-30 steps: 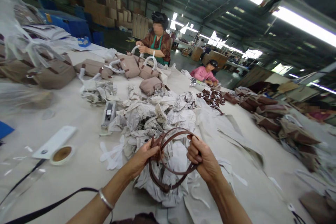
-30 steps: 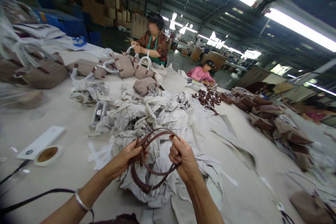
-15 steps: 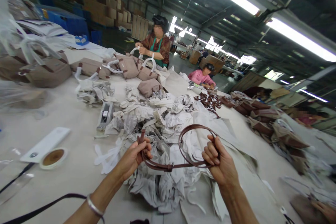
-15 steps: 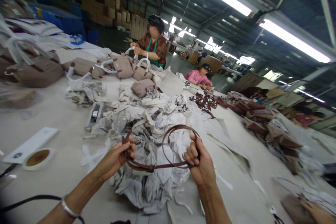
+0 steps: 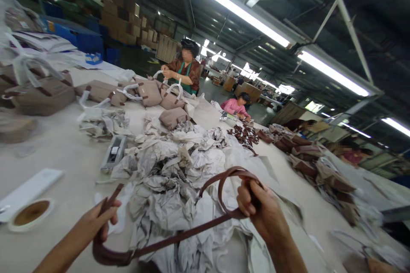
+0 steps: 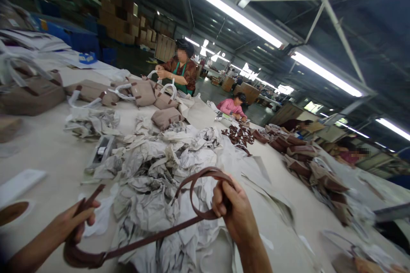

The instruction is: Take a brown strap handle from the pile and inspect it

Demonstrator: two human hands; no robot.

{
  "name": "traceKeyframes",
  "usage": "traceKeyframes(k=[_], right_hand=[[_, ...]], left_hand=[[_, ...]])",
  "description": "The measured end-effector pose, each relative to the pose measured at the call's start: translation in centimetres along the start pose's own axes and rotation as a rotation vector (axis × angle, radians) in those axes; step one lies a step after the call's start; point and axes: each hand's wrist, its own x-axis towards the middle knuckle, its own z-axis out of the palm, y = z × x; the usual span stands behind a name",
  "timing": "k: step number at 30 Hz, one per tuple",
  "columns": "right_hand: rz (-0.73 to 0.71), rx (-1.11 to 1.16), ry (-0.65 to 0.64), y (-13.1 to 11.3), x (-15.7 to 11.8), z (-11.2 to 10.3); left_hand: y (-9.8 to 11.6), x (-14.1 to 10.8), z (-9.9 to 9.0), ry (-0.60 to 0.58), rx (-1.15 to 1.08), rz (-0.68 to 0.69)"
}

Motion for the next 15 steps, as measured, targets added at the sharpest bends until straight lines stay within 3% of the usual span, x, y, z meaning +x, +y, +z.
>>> traceKeyframes(k=[3, 5, 8, 12, 15], right_hand=[[0.033, -0.092, -0.054, 0.9, 0.1, 1.4], [0.056, -0.131, -0.086, 1.4, 0.0, 2.4], [0.086, -0.149, -0.171, 2.0, -0.1, 3.8], [0.127, -0.213, -0.288, 2.6, 0.8, 5.2], [0.116, -0.367, -0.237, 3.1, 2.0, 5.2]], left_hand=[[-1.4, -0.4, -2.3, 0.256, 0.466, 0.23], [-0.2, -1.4, -1.6, 0.304, 0.556, 0.33], [4.7, -3.3, 1.9, 0.129, 0.322, 0.401], [13.1, -6.2, 7.7, -0.362, 0.006, 0.466], [16.7, -7.3, 11.1, -0.656, -0.224, 0.445]])
